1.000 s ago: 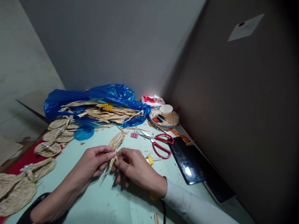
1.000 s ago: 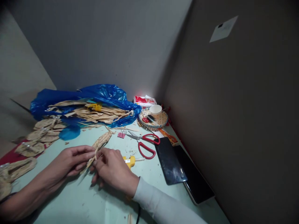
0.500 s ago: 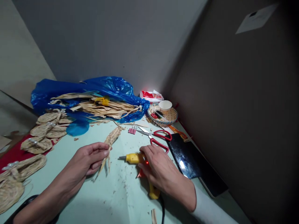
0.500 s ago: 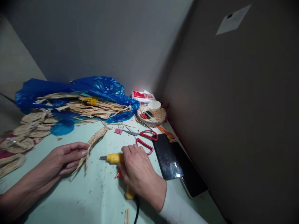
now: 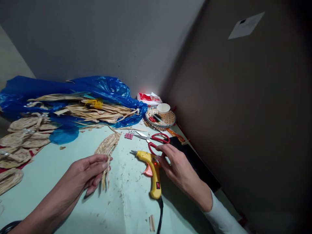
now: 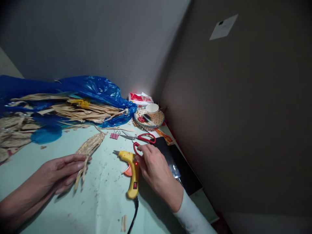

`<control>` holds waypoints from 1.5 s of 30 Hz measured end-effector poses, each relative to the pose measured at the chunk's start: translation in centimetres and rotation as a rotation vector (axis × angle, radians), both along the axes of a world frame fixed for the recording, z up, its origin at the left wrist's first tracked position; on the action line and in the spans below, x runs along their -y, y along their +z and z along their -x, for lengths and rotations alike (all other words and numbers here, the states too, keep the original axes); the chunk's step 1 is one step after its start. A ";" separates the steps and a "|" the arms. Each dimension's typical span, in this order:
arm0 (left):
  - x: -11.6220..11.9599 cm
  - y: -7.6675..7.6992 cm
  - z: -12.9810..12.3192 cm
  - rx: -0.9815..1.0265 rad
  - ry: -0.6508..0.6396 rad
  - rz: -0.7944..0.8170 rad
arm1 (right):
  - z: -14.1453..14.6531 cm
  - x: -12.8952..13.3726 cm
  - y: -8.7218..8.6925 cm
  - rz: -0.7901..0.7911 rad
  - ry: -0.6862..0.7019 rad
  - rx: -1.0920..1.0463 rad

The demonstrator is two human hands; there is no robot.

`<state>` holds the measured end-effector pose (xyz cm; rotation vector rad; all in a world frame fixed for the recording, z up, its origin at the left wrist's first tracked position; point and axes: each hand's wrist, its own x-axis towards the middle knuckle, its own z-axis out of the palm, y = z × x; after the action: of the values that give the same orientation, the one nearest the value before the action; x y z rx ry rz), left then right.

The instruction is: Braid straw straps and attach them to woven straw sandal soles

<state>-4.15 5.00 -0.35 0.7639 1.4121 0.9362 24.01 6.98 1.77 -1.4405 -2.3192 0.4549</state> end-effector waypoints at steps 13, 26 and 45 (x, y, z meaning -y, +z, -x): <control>1.0 -1.4 -1.7 0.053 -0.076 -0.066 | 6.0 2.3 0.0 0.257 0.075 -0.314; 1.6 -1.0 -1.7 -0.116 0.041 -0.177 | 10.5 0.3 -1.3 0.266 0.060 -0.462; 2.7 0.0 -3.0 -0.111 0.218 -0.156 | 10.7 1.1 -2.3 0.703 -0.030 -0.943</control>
<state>-1.12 2.34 -0.32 0.7980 1.5545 1.1986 13.27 5.88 -0.54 -1.1041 -1.4005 1.6353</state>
